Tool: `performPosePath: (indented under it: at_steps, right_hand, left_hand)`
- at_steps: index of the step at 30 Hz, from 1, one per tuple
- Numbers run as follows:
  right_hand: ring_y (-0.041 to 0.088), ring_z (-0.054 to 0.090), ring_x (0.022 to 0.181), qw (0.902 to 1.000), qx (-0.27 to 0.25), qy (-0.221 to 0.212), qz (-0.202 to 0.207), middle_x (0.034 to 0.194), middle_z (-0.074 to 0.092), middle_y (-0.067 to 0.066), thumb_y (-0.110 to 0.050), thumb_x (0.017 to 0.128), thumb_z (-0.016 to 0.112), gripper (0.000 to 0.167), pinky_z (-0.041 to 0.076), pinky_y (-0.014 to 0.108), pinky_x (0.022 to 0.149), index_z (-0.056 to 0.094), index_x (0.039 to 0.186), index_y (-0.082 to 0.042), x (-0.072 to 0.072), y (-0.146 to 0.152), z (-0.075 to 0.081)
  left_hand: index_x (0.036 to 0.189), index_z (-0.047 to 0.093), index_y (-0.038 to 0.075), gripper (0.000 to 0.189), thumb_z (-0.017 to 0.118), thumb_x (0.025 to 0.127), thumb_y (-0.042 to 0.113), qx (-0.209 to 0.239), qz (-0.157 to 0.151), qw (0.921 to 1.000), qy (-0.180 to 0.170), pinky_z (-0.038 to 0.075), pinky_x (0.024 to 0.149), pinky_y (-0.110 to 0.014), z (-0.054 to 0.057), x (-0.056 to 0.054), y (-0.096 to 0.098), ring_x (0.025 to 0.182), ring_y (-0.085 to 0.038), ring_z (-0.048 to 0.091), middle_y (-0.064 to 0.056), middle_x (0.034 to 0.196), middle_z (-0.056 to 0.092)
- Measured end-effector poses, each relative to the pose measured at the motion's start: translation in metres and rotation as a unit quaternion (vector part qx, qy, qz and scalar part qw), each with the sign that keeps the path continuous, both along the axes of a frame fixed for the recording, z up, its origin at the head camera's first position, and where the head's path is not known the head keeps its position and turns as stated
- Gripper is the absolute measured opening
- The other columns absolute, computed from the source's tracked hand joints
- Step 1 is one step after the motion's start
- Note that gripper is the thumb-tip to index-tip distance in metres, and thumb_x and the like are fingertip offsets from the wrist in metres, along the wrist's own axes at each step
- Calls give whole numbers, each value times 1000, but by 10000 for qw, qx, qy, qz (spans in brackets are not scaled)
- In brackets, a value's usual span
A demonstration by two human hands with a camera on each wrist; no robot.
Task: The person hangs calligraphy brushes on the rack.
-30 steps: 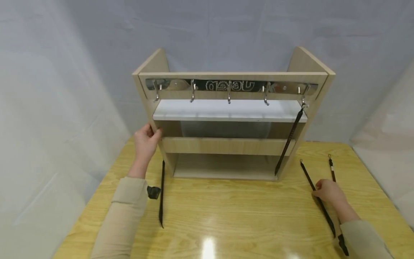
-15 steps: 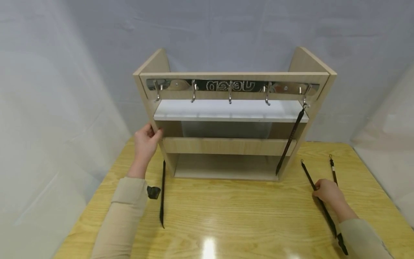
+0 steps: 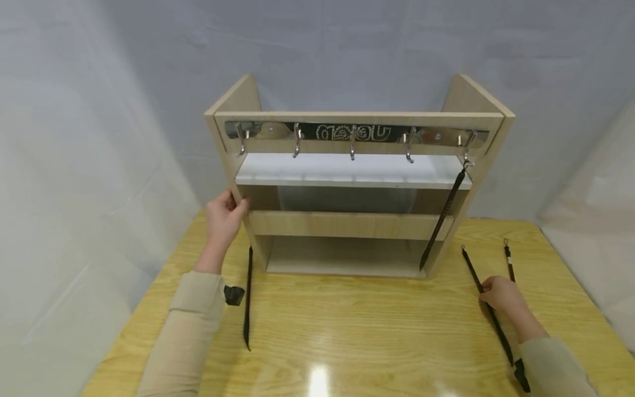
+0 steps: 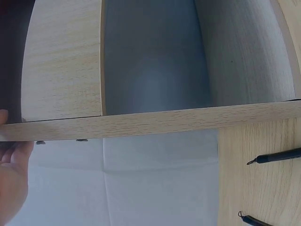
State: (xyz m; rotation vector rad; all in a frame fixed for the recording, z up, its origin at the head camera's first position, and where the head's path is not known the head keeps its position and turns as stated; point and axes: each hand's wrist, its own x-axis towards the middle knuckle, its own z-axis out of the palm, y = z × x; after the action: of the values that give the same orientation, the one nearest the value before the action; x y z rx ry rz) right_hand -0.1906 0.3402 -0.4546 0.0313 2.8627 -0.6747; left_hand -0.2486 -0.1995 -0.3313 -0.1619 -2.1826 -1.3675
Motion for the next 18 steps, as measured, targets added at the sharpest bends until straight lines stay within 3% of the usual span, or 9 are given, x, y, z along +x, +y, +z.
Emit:
performPosePath:
  at_steps: [13,18]
  right_hand:
    - [26,55,69,9924,-905,695,-470,84,56,23,-2,81,54,33,47,33,55,48,104,20,9,-5,16]
    - [33,55,77,9878,-1121,956,-514,87,54,24,-2,82,54,33,49,31,55,47,107,18,13,-11,23]
  left_hand:
    - [94,60,-11,18,57,82,2,-118,177,9998,29,42,55,-10,-1,-1,1,76,-26,59,-24,88,63]
    - [93,60,-11,17,57,82,2,-96,234,9997,6,42,56,-9,-1,-2,0,77,-26,59,-23,89,63]
